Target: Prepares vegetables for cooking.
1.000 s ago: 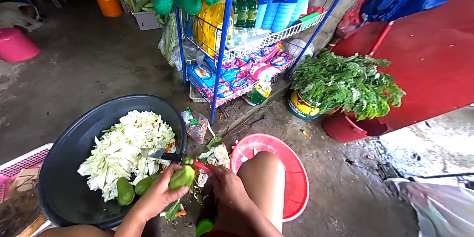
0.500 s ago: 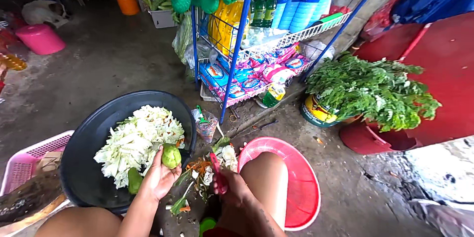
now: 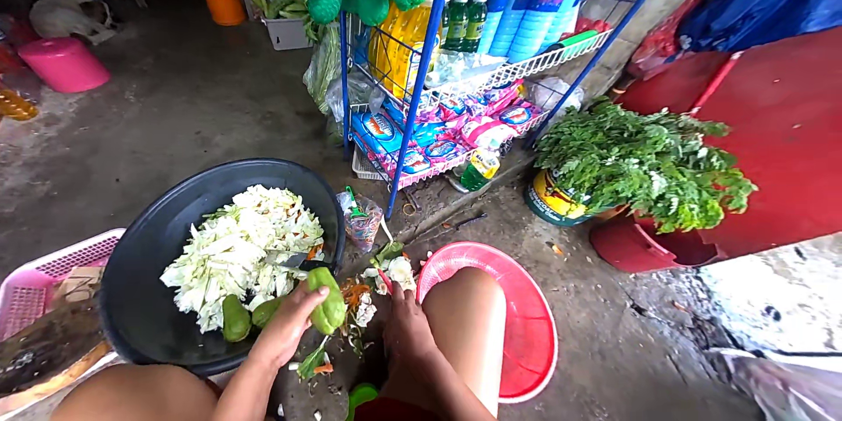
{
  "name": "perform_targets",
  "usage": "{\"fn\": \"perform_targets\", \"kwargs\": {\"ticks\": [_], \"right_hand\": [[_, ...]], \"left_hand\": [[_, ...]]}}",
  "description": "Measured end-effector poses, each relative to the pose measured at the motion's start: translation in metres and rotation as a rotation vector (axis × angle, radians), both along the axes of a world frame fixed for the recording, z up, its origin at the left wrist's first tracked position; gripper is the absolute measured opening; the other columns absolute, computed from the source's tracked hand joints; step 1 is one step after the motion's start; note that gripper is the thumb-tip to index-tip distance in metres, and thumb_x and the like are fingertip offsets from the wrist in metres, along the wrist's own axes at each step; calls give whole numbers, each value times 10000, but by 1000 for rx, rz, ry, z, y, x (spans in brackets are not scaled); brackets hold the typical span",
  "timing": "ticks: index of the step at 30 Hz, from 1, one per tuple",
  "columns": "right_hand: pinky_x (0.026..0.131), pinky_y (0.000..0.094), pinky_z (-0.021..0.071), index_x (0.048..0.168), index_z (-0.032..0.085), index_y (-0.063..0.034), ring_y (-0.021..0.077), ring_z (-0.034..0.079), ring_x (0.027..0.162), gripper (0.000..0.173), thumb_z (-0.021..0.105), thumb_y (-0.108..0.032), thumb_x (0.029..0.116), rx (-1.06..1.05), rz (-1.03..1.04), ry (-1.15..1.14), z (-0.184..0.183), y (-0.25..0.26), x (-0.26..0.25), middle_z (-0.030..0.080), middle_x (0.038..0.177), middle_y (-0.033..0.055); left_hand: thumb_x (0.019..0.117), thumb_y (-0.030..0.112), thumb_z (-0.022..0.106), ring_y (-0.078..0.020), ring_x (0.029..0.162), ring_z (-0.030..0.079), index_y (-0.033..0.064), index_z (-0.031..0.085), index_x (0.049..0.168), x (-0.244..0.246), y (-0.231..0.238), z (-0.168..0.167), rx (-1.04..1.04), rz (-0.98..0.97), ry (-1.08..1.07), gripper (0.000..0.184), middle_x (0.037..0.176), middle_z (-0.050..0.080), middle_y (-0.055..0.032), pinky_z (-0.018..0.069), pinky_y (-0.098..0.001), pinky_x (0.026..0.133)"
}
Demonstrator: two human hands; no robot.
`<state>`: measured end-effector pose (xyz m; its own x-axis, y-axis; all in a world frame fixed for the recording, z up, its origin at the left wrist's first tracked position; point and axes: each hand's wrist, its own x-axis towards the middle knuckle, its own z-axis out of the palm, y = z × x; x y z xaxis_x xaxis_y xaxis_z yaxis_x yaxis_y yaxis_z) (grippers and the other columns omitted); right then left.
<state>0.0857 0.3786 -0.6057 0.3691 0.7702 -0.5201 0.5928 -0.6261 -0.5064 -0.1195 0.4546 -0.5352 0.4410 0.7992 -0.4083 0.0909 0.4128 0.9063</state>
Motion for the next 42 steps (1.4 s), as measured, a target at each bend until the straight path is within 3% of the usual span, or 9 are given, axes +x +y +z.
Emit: {"fn": "perform_targets", "kwargs": {"ticks": [5,11,16,18,20,22,24,31,42], "right_hand": [[969,571,539,1612,335,-105,465,549,1303,667,573,-106,989,-160,169,-309,14,1,-8,498,1465,279],[1011,565,498,1575,449,-149,438,562,1277,601,535,-81,984,100,209,-304,37,-16,-4,571,1380,266],[1076,595,437,1580,434,-150,440,482,1373,616,607,-171,988,-74,255,-236,24,-18,-2,511,1480,246],[1030,594,497,1577,419,-125,432,553,1311,611,586,-175,992,-37,192,-161,20,-17,2,537,1445,247],[982,541,550,1525,452,-83,363,675,1150,466,441,-201,1074,135,80,28,21,-21,5,637,1319,212],[754,469,590,1409,530,-30,276,685,773,395,397,-237,1100,452,-28,271,17,-26,2,681,940,162],[563,374,561,1298,571,-13,167,592,560,349,408,-242,1091,688,-43,434,20,-30,-8,599,728,61],[509,291,507,1131,610,-17,97,520,502,302,453,-274,1097,870,108,415,37,-39,-45,532,646,9],[594,298,555,1175,620,7,108,595,597,336,451,-271,1093,925,161,270,41,-42,-56,611,737,47]], "left_hand": [[929,374,612,-190,1109,688,64,504,1411,12,1,-1,-150,-218,-143,583,1321,664,-100,579,-357,952],[1083,297,405,-187,1007,682,43,521,1326,40,0,-16,-291,-47,-137,370,1122,682,-102,577,-373,900],[1024,411,430,-215,1195,654,95,493,1460,38,2,-16,-341,-90,-329,542,1459,580,-113,569,-377,969],[1069,419,334,-229,1099,686,92,512,1396,37,3,-4,-376,-8,-342,496,1393,618,-132,585,-374,897],[1111,483,263,-228,853,703,79,520,1299,39,6,5,-438,155,-308,515,1123,679,-153,600,-342,751],[1098,544,275,-207,710,678,91,532,1198,40,10,5,-499,309,-317,530,912,662,-128,597,-316,662],[1088,568,293,-199,709,665,99,530,1195,38,11,2,-506,409,-346,537,899,651,-118,587,-316,658],[1094,556,263,-210,742,665,113,487,1236,35,-1,12,-465,533,-477,516,940,641,-120,586,-341,698],[1109,528,218,-233,856,663,120,486,1231,37,-10,26,-369,588,-631,504,1028,625,-118,578,-393,755]]}}
